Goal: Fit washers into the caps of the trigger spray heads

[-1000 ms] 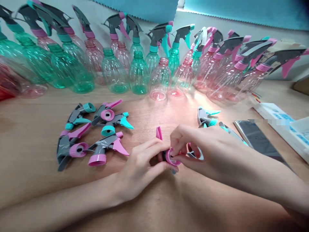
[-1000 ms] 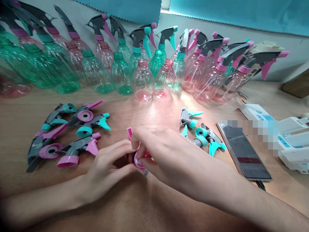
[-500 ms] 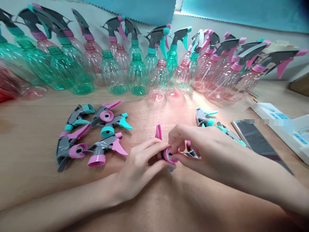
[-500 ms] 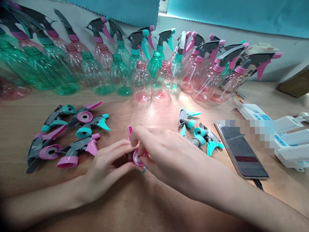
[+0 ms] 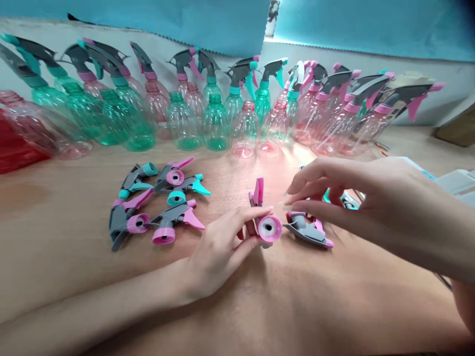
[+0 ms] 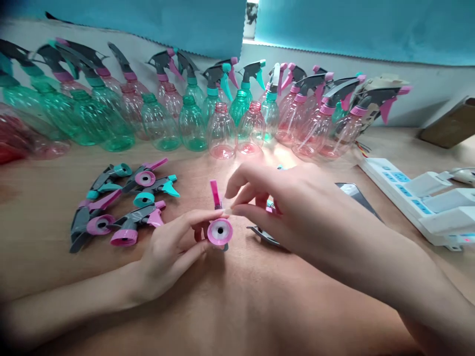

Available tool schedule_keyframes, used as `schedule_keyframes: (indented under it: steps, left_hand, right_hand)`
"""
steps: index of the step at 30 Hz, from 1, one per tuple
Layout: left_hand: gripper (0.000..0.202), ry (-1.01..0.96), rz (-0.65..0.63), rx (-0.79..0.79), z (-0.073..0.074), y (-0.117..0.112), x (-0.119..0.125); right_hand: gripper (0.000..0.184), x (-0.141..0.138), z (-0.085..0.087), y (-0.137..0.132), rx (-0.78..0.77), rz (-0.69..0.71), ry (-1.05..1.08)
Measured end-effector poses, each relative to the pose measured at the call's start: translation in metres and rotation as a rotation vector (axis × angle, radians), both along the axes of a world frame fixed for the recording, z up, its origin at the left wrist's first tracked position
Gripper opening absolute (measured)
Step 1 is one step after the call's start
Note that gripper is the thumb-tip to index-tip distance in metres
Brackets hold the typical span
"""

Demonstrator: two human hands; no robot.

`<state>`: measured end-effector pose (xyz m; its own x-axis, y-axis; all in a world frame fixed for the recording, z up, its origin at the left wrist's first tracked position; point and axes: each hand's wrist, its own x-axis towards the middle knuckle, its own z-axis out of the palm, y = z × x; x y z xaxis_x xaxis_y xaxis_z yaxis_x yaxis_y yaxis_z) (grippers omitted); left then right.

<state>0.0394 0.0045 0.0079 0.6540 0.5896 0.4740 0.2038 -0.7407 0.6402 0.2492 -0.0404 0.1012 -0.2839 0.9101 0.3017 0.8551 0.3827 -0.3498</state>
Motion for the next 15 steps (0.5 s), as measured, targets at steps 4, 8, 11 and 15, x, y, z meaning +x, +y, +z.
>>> schedule_keyframes:
  steps: [4,8,11,15]
  left_hand:
    - [0.026,-0.003,-0.026,0.076,0.010,-0.002,-0.014]
    - [0.029,0.067,0.052,0.210,0.019,0.003,-0.039]
    - [0.034,0.122,0.159,0.298,0.029,0.012,-0.063]
    - [0.041,0.267,0.225,0.394,0.037,0.031,-0.099]
  right_hand:
    - [0.012,0.011,-0.012,-0.010,-0.100,-0.040,-0.095]
    - [0.029,0.027,-0.045,-0.013,-0.142,-0.016,-0.236]
    - [0.039,0.034,-0.068,-0.014,-0.058,0.038,-0.304]
    - [0.053,0.033,-0.085,-0.016,-0.001,0.041,-0.384]
